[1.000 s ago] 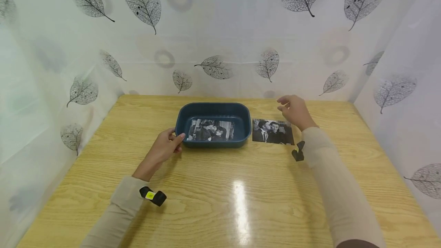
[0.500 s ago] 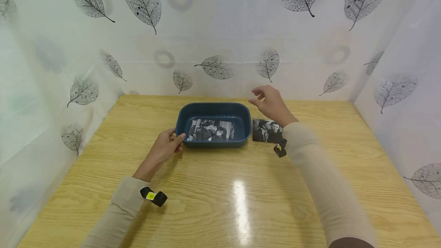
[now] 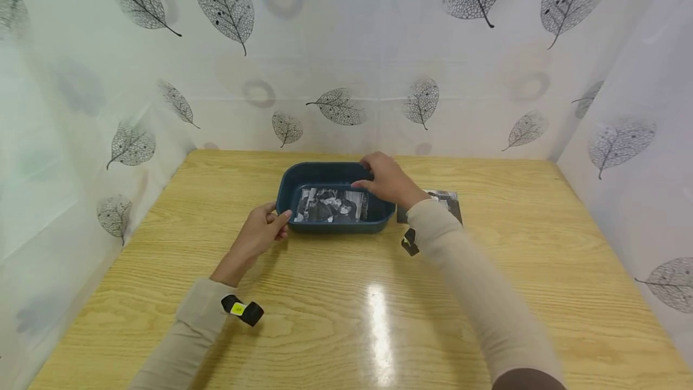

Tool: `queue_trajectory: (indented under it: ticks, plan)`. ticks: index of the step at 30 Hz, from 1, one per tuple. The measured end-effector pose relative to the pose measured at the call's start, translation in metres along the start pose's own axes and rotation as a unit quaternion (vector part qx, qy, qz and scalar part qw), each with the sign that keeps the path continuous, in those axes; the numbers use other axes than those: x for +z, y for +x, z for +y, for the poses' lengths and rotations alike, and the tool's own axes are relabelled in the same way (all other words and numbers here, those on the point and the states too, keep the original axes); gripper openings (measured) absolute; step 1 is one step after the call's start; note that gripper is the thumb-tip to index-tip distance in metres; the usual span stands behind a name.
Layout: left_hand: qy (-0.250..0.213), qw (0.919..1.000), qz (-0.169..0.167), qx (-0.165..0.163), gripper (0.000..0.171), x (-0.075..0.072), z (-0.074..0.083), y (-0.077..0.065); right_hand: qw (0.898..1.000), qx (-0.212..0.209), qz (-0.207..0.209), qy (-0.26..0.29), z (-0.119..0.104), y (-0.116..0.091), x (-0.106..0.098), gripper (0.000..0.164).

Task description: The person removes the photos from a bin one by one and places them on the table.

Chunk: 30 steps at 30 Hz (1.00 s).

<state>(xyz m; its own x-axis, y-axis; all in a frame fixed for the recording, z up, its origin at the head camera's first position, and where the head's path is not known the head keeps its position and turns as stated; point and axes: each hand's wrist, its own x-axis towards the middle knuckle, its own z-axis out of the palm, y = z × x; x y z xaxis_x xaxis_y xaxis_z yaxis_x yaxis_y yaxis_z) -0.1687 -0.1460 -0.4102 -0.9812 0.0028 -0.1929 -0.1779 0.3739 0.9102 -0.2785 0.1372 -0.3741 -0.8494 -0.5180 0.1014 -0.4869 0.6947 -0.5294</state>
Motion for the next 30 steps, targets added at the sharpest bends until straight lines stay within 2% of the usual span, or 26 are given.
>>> queue_trajectory:
  ticks: [5, 11, 17, 21, 24, 30]
  plan:
    - [0.0, 1.0, 0.001, -0.002, 0.062, 0.001, 0.0, 0.0, 0.998, 0.009, -0.051, -0.043, -0.004, 0.003, 0.015, 0.071]
    - [-0.007, 1.0, 0.0, -0.005, 0.063, 0.001, 0.001, 0.0, 0.988, 0.032, -0.115, -0.097, -0.007, 0.001, 0.026, 0.077]
    - [-0.008, 1.0, 0.002, -0.006, 0.062, 0.001, 0.0, 0.001, 0.978, 0.022, -0.121, -0.168, -0.008, 0.003, 0.036, 0.076]
    - [-0.012, 0.9999, 0.0, -0.006, 0.062, 0.001, 0.0, 0.0, 0.974, 0.028, -0.134, -0.178, -0.008, 0.005, 0.038, 0.078]
    - [-0.009, 1.0, 0.001, -0.003, 0.062, 0.001, 0.0, 0.001, 0.973, 0.037, -0.141, -0.182, -0.009, 0.007, 0.039, 0.074]
    - [-0.004, 1.0, 0.003, -0.005, 0.063, 0.0, 0.001, 0.0, 0.974, 0.057, -0.124, -0.181, -0.008, 0.012, 0.041, 0.065]
